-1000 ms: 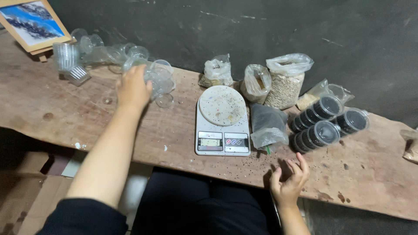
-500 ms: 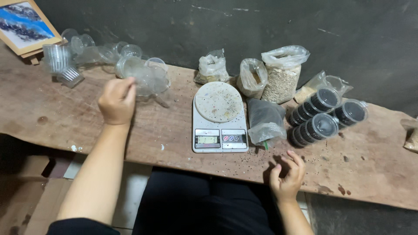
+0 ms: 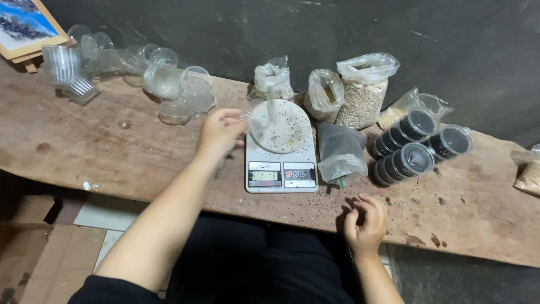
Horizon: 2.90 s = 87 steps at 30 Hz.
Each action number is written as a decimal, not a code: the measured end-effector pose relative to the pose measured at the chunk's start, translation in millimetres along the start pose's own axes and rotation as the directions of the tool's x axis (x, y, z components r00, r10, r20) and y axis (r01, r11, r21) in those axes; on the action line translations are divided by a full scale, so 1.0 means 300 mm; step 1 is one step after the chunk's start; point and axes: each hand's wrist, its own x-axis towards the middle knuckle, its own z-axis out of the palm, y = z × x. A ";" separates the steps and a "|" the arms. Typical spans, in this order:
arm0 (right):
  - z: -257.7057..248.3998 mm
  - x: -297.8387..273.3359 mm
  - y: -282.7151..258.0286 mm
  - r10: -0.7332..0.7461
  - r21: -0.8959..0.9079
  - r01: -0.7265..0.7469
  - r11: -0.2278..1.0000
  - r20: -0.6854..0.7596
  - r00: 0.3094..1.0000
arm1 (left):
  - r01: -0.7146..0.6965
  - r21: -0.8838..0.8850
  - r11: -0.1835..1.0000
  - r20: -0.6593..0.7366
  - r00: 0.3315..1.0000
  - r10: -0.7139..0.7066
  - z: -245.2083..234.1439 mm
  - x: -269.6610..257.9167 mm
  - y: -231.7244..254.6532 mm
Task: The person uses a spoon to transfer a dark granular substance from a plastic bag into a small container on a digital scale, adjusts the amount to reach a specific weight, and then presses a lid onto the container.
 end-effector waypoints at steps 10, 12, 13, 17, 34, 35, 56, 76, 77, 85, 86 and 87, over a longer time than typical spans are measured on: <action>-0.009 0.018 -0.015 0.002 0.004 -0.002 1.000 0.002 1.000 | 0.099 -0.193 0.976 0.014 0.995 -0.098 0.141 0.053 -0.052; -0.009 0.016 -0.013 -0.007 0.009 0.007 1.000 0.006 1.000 | 0.109 -0.200 0.974 -0.002 0.994 -0.112 0.139 0.036 -0.048; -0.005 0.015 -0.008 -0.005 0.010 0.005 1.000 0.004 1.000 | 0.108 -0.198 0.974 -0.003 0.994 -0.111 0.134 0.029 -0.044; -0.006 0.009 -0.002 -0.017 0.002 0.017 1.000 0.006 1.000 | 0.076 -0.163 0.984 -0.094 0.991 -0.092 0.128 0.052 -0.094; -0.008 0.011 -0.011 -0.036 0.003 0.036 0.999 0.016 0.999 | -0.479 0.301 0.825 -0.053 0.855 0.516 0.081 0.014 -0.152; -0.007 0.012 -0.011 -0.037 0.001 0.037 0.999 0.017 0.999 | -0.487 0.354 0.798 0.031 0.859 0.511 0.089 0.010 -0.131; -0.006 0.017 -0.012 -0.075 0.019 0.075 0.997 0.004 0.997 | -0.633 0.549 0.546 0.340 0.766 0.546 0.194 0.044 -0.098; -0.005 0.007 -0.006 -0.068 0.001 0.068 0.998 0.024 0.997 | -0.401 0.606 0.687 0.013 0.868 0.496 0.154 0.014 -0.159; -0.005 0.009 -0.007 -0.079 -0.002 0.079 0.997 0.022 0.997 | -0.401 0.594 0.697 0.002 0.868 0.497 0.152 0.012 -0.157; -0.008 0.020 -0.021 -0.100 0.000 0.100 0.995 0.001 0.995 | -0.444 0.508 0.738 -0.099 0.821 0.562 0.151 0.022 -0.169; -0.008 0.021 -0.022 -0.097 0.006 0.097 0.995 0.002 0.995 | -0.467 0.493 0.734 -0.108 0.805 0.584 0.151 0.023 -0.175; -0.009 0.021 -0.023 -0.094 0.011 0.094 0.996 0.002 0.996 | -0.490 0.477 0.730 -0.117 0.788 0.605 0.151 0.024 -0.182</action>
